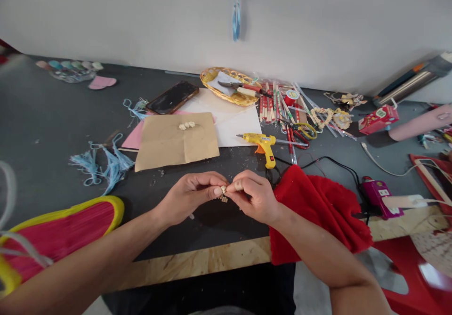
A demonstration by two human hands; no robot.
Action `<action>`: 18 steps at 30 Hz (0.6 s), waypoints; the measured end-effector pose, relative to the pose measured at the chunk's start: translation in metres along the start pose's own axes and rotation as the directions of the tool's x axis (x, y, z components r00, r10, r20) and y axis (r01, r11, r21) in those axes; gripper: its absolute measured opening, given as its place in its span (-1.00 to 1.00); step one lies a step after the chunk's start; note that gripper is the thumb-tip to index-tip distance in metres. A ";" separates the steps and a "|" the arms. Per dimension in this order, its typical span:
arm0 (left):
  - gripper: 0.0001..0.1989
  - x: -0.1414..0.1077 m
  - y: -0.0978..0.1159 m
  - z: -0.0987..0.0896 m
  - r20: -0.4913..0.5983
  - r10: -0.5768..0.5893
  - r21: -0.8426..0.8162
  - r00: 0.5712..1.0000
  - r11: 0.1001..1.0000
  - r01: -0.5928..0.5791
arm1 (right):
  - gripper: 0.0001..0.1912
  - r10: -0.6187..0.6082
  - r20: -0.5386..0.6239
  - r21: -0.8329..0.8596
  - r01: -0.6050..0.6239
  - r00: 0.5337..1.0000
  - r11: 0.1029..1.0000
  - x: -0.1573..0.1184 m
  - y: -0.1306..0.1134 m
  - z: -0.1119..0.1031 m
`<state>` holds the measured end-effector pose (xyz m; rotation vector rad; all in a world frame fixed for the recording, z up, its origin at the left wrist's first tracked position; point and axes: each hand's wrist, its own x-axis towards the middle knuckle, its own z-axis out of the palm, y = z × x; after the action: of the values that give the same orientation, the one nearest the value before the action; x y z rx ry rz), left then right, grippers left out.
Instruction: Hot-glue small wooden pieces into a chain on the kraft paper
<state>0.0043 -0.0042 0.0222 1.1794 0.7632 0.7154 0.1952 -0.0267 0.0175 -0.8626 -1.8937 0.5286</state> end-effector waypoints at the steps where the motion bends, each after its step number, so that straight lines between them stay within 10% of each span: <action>1: -0.80 0.000 0.001 0.000 0.005 -0.013 -0.004 1.000 1.000 0.013 | -0.95 0.008 0.007 0.014 -0.008 1.000 1.000 0.000 0.001 0.000; 18: -0.75 0.002 -0.001 -0.003 0.113 -0.231 -0.129 0.966 0.961 0.245 | -0.87 -0.039 0.074 0.031 0.037 0.996 0.999 0.002 0.004 -0.002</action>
<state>0.0031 -0.0015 0.0209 0.9660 0.7456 0.4994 0.1977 -0.0230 0.0170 -0.7958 -1.9617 0.5714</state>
